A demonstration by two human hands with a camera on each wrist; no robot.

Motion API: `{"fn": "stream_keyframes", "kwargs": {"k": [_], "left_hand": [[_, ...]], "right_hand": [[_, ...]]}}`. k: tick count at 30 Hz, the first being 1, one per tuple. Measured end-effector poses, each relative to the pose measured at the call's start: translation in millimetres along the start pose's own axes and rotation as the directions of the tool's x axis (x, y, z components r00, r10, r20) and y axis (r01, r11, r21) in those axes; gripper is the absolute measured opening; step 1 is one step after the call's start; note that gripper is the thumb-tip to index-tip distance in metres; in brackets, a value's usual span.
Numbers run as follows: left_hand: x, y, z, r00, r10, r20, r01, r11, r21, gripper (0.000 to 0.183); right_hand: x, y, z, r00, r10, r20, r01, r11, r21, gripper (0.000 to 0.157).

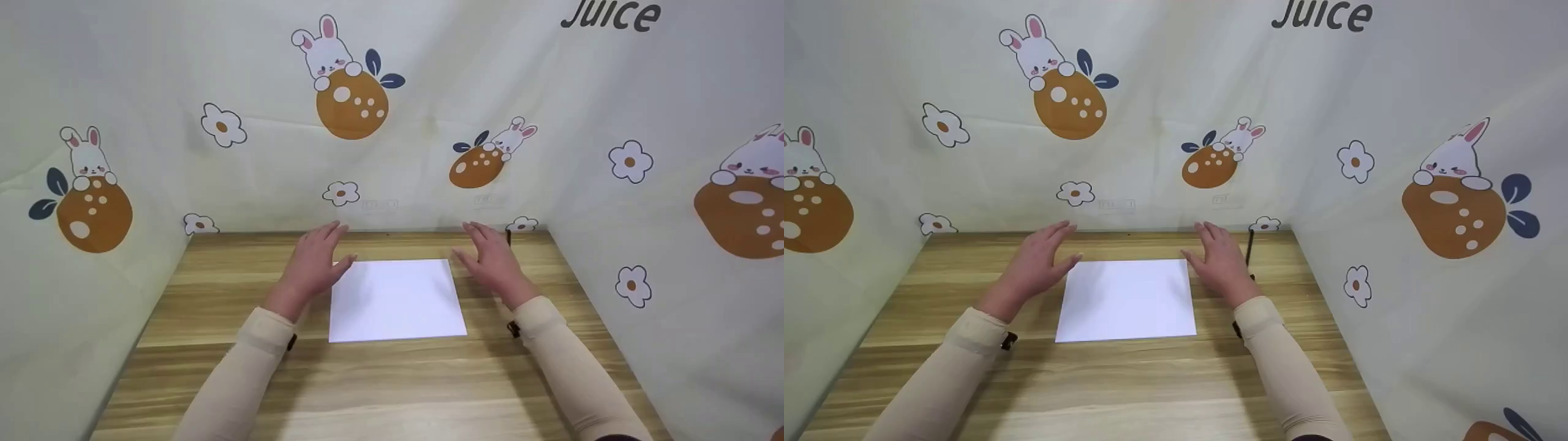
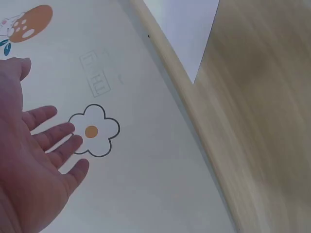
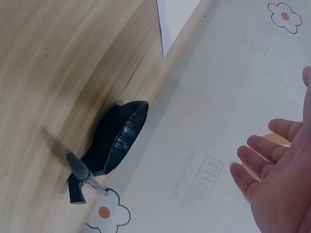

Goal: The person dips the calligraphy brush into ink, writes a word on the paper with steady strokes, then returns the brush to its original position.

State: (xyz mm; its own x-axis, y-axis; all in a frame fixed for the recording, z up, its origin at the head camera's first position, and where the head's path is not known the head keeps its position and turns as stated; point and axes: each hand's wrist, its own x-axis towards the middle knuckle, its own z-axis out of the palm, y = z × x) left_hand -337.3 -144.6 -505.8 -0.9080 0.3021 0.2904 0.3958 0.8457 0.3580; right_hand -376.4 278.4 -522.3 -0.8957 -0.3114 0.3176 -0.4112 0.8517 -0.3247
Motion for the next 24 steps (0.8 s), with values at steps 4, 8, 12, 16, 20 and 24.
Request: {"fn": "stream_keyframes", "kwargs": {"k": [4, 8, 12, 16, 20, 24], "left_hand": [[-15.8, -2.0, 3.3, 0.997, 0.075, 0.028, -0.074, 0.997, -0.027, 0.071], [-32.3, -8.9, 7.8, 0.992, 0.107, 0.061, -0.103, 0.993, -0.052, 0.073], [-46.0, -15.7, 14.3, 0.986, 0.132, 0.103, -0.125, 0.99, -0.066, 0.074], [-56.1, -20.9, 23.6, 0.973, 0.155, 0.172, -0.144, 0.987, -0.07, 0.075], [-63.9, -21.6, 32.4, 0.956, 0.169, 0.241, -0.149, 0.984, -0.096, 0.077], [-70.6, -19.3, 40.3, 0.941, 0.182, 0.284, -0.155, 0.981, -0.115, 0.079]], "right_hand": [[-11, -1, -2.7, 1.0, -0.007, -0.018, 0.008, 1.0, 0.014, 0.071], [-21, -2, -4.4, 1.0, -0.017, -0.022, 0.018, 0.999, 0.033, 0.069], [-28, -1, -4.8, 1.0, 0.005, -0.02, -0.005, 0.999, 0.042, 0.069], [-36, 2, -6.7, 0.999, 0.029, -0.023, -0.028, 0.998, 0.053, 0.07], [-43, 5, -9.3, 0.999, 0.038, -0.019, -0.037, 0.998, 0.058, 0.07], [-47, 8, -9.7, 0.998, 0.056, -0.011, -0.055, 0.997, 0.053, 0.07]]}}
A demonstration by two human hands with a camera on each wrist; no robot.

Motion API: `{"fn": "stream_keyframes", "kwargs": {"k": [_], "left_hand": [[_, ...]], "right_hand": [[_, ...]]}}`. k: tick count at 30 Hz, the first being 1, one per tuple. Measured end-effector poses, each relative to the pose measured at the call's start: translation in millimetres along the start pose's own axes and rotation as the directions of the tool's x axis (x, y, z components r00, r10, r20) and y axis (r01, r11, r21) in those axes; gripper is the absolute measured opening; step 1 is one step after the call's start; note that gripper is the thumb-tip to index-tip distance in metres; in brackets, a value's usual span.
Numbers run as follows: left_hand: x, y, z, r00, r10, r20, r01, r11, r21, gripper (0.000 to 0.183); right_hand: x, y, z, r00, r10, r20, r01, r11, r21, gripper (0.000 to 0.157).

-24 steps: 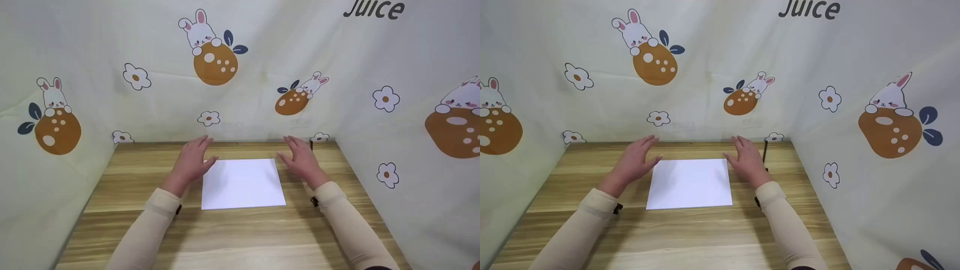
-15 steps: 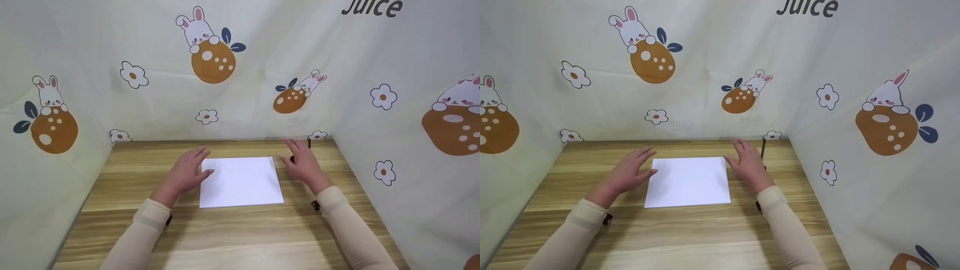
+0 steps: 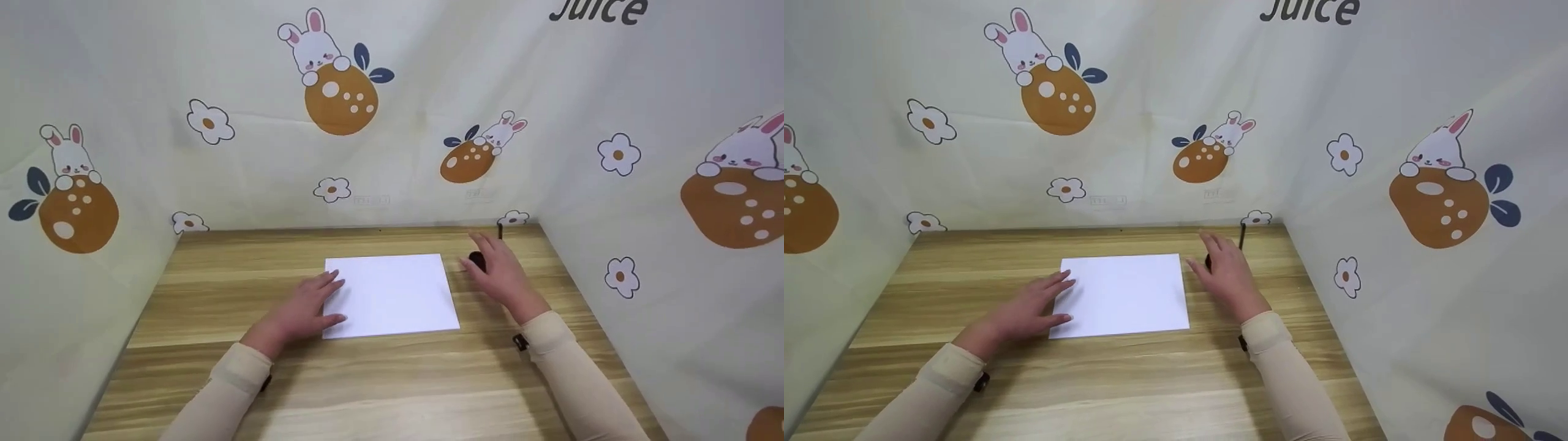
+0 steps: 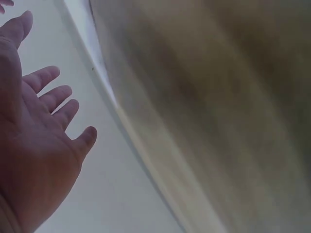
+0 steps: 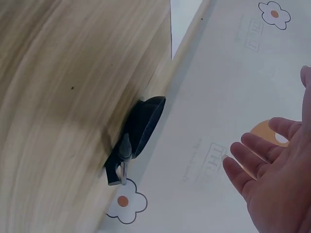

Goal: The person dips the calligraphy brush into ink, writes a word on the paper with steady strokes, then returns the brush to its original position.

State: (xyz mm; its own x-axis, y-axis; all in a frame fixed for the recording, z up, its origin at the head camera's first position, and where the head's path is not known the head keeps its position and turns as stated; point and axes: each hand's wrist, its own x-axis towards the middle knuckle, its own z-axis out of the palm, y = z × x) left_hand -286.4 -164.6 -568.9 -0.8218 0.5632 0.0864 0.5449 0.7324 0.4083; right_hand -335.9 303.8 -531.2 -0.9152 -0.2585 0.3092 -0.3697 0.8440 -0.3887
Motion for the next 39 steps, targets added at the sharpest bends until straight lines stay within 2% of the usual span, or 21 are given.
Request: {"fn": "stream_keyframes", "kwargs": {"k": [7, 14, 21, 27, 31, 34, 36, 39], "left_hand": [[-2.4, 0.4, 6.9, 0.996, -0.039, 0.076, 0.038, 0.999, 0.017, 0.084], [1.4, -2.7, 7.9, 0.984, -0.062, 0.167, 0.055, 0.997, 0.047, 0.091], [2.4, -0.5, 4.9, 0.978, -0.047, 0.204, 0.031, 0.996, 0.081, 0.09], [2.0, 2.8, 1.9, 0.971, -0.071, 0.228, 0.056, 0.996, 0.075, 0.089], [3.4, 3.9, -0.5, 0.969, -0.081, 0.235, 0.067, 0.996, 0.066, 0.089], [4.0, 4.3, -0.3, 0.969, -0.077, 0.234, 0.065, 0.996, 0.062, 0.09], [4.1, 4.0, 0.7, 0.97, -0.074, 0.233, 0.06, 0.996, 0.068, 0.09], [4.9, 4.0, 2.4, 0.97, -0.067, 0.234, 0.051, 0.996, 0.073, 0.09]], "right_hand": [[-4, 3, 2.0, 1.0, -0.005, 0.009, 0.005, 1.0, -0.001, 0.071], [-5, 0, -2.2, 0.999, 0.024, 0.023, -0.024, 1.0, 0.006, 0.071], [-6, 2, -4.5, 0.999, 0.036, 0.041, -0.037, 0.999, 0.005, 0.078], [-4, 6, -7.7, 0.999, 0.026, 0.025, -0.027, 0.999, 0.037, 0.071], [2, 14, -13.3, 0.995, 0.094, 0.033, -0.098, 0.985, 0.144, 0.062], [9, 24, -18.5, 0.981, 0.192, 0.031, -0.193, 0.949, 0.248, 0.059], [13, 32, -22.1, 0.962, 0.272, 0.035, -0.27, 0.917, 0.293, 0.057], [18, 45, -27.1, 0.922, 0.385, 0.05, -0.381, 0.875, 0.298, 0.057]]}}
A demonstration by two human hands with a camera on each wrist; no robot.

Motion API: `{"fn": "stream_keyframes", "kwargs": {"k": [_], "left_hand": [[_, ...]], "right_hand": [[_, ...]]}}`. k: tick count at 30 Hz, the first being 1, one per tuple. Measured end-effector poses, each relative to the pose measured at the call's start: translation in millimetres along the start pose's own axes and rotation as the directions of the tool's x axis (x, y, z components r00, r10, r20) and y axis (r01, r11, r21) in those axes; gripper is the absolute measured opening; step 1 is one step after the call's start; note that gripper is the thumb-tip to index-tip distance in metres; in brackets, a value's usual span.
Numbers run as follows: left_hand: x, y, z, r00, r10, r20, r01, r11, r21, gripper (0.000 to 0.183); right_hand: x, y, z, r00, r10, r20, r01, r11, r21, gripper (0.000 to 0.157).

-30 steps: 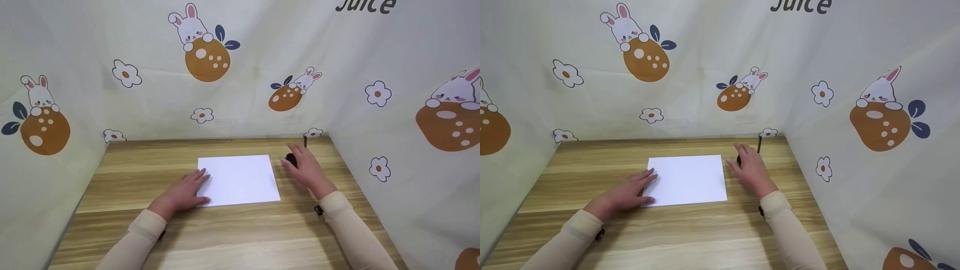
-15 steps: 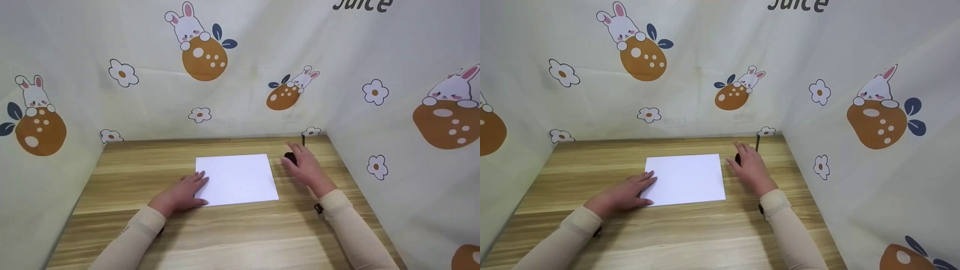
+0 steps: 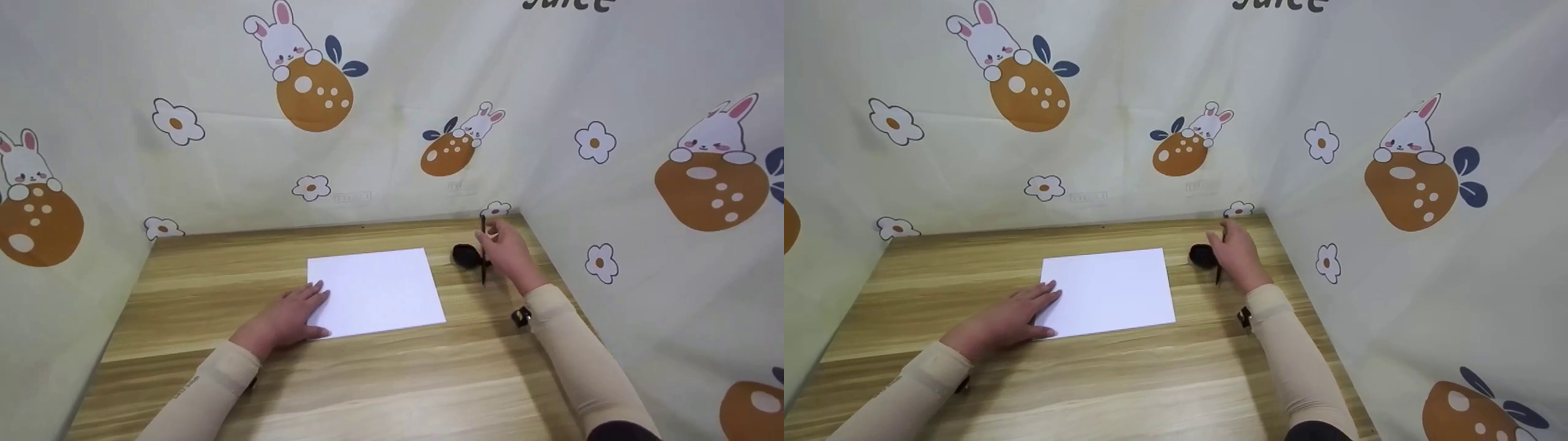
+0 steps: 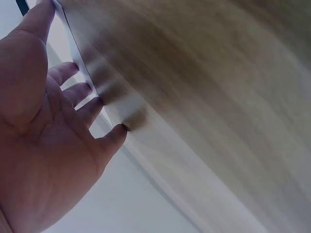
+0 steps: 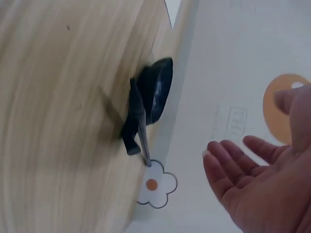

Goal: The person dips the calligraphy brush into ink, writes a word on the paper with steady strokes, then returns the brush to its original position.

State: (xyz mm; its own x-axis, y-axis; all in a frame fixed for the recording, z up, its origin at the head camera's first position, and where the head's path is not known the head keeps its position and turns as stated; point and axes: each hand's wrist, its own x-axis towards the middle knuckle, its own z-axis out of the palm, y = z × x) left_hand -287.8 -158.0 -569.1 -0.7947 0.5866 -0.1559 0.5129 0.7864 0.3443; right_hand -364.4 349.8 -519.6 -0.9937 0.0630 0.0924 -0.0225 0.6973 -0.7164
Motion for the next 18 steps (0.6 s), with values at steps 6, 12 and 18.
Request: {"fn": "stream_keyframes", "kwargs": {"k": [6, 12, 18], "left_hand": [[0.0, -1.1, -1.5, 1.0, -0.007, -0.01, 0.007, 1.0, -0.008, 0.091], [0.6, -2.3, -1.5, 1.0, -0.013, -0.005, 0.013, 1.0, -0.017, 0.091], [-0.4, 1.7, -1.3, 1.0, 0.004, -0.013, -0.005, 0.999, -0.044, 0.09]], "right_hand": [[25, 11, -7.0, 0.985, 0.155, 0.076, -0.15, 0.986, -0.069, 0.058], [49, 25, -5.0, 0.94, 0.274, 0.205, -0.247, 0.958, -0.146, 0.027], [58, 35, -2.5, 0.912, 0.346, 0.223, -0.304, 0.931, -0.2, 0.027]]}}
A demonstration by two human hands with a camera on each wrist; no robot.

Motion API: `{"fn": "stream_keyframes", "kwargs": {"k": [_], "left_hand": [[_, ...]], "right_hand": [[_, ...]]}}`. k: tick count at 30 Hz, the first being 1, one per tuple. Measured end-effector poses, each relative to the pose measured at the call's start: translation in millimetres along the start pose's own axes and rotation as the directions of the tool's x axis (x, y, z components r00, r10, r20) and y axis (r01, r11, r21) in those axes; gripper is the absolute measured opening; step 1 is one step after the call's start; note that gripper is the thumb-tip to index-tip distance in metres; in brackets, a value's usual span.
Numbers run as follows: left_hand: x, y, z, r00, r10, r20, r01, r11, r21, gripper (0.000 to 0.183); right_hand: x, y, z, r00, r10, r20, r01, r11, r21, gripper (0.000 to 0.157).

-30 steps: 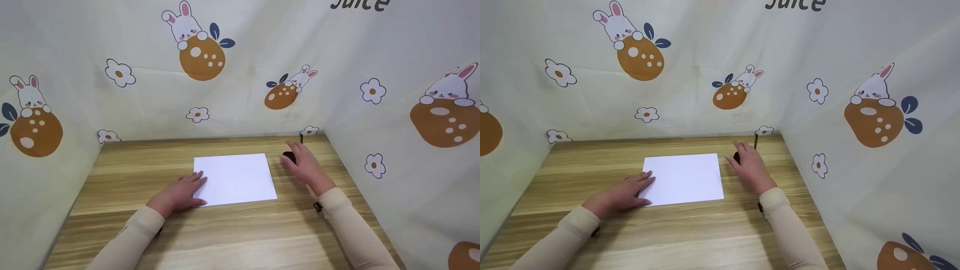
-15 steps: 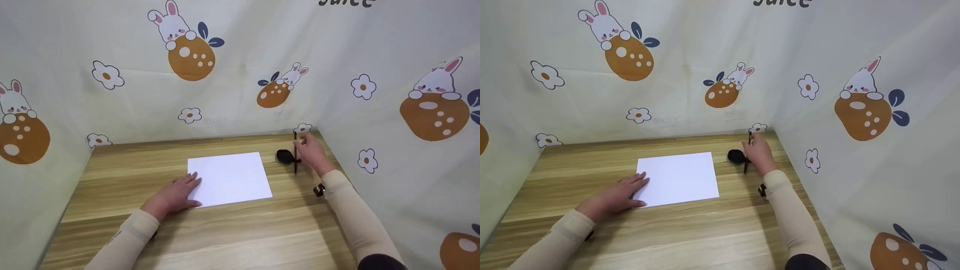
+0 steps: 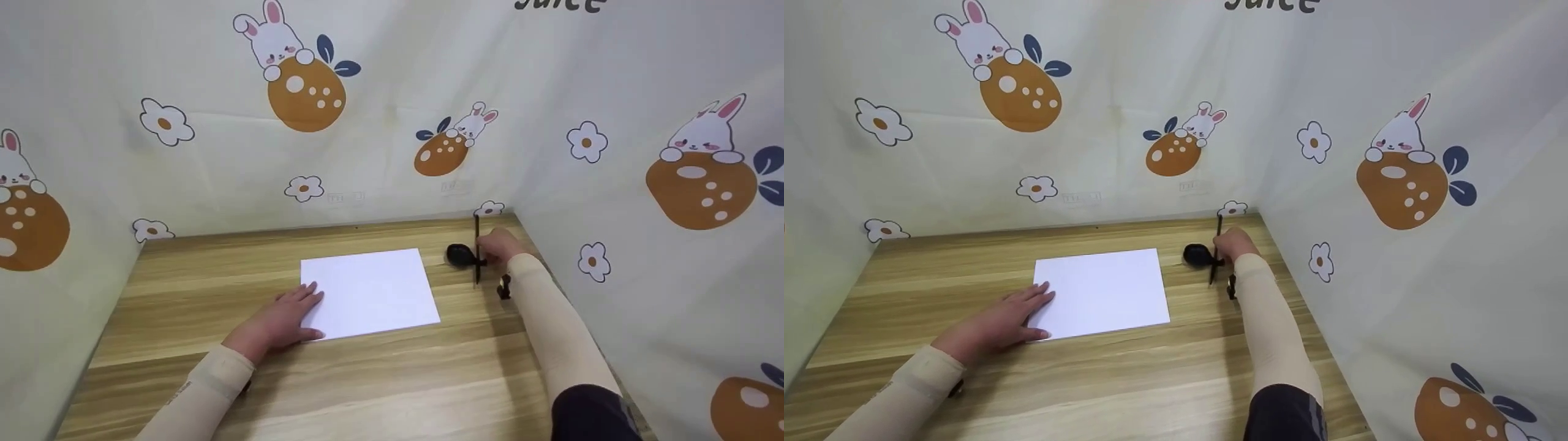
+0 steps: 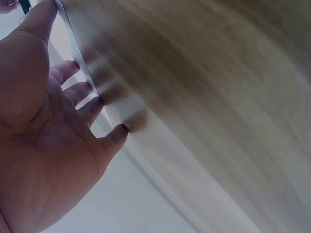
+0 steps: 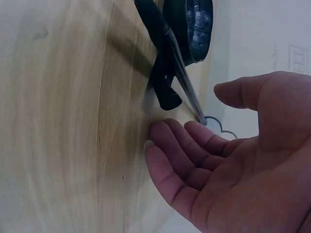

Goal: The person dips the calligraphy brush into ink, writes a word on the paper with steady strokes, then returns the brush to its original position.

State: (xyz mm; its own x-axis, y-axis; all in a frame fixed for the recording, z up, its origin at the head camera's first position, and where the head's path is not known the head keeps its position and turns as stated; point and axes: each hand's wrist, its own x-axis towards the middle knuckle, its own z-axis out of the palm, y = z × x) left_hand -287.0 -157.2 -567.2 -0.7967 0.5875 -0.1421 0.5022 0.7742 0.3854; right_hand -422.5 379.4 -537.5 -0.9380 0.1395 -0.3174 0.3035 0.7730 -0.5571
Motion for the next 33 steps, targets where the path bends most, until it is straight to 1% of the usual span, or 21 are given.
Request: {"fn": "stream_keyframes", "kwargs": {"k": [4, 9, 16, 23, 26, 27, 31, 33], "left_hand": [[-2.0, -1.3, 0.4, 1.0, -0.002, -0.004, 0.002, 1.0, 0.008, 0.09], [-1.6, -2.7, 1.8, 1.0, 0.001, -0.012, -0.001, 1.0, 0.014, 0.09], [-1.7, -2.3, 3.9, 1.0, 0.004, -0.011, -0.004, 1.0, 0.021, 0.09], [-1.8, -3.2, 4.8, 1.0, -0.005, -0.008, 0.005, 1.0, 0.005, 0.09], [-1.2, -2.7, 5.2, 1.0, -0.008, -0.002, 0.008, 1.0, 0.005, 0.091], [-0.9, -2.7, 5.3, 1.0, -0.01, 0.001, 0.01, 1.0, 0.006, 0.091], [-0.3, -3.5, 5.2, 1.0, -0.018, 0.001, 0.018, 1.0, 0.013, 0.092], [0.1, -4.0, 5.1, 1.0, -0.016, -0.002, 0.016, 1.0, 0.004, 0.092]], "right_hand": [[4, -2, 3.7, 1.0, 0.004, -0.005, -0.004, 1.0, 0.008, 0.027], [8, -3, 5.5, 1.0, 0.007, -0.011, -0.007, 0.999, -0.043, 0.029], [11, -2, 9.0, 0.999, 0.017, -0.029, -0.018, 0.999, -0.046, 0.026], [14, -1, 11.4, 0.999, 0.014, -0.053, -0.017, 0.999, -0.051, 0.021], [13, 0, 10.9, 0.997, 0.006, -0.071, -0.009, 0.999, -0.035, 0.02], [26, 11, 13.8, 0.996, -0.019, -0.082, 0.019, 1.0, -0.008, 0.019], [27, 12, 12.4, 0.993, -0.015, -0.118, 0.022, 0.998, 0.058, 0.018], [27, 14, 11.8, 0.989, -0.015, -0.145, 0.025, 0.997, 0.071, 0.019]]}}
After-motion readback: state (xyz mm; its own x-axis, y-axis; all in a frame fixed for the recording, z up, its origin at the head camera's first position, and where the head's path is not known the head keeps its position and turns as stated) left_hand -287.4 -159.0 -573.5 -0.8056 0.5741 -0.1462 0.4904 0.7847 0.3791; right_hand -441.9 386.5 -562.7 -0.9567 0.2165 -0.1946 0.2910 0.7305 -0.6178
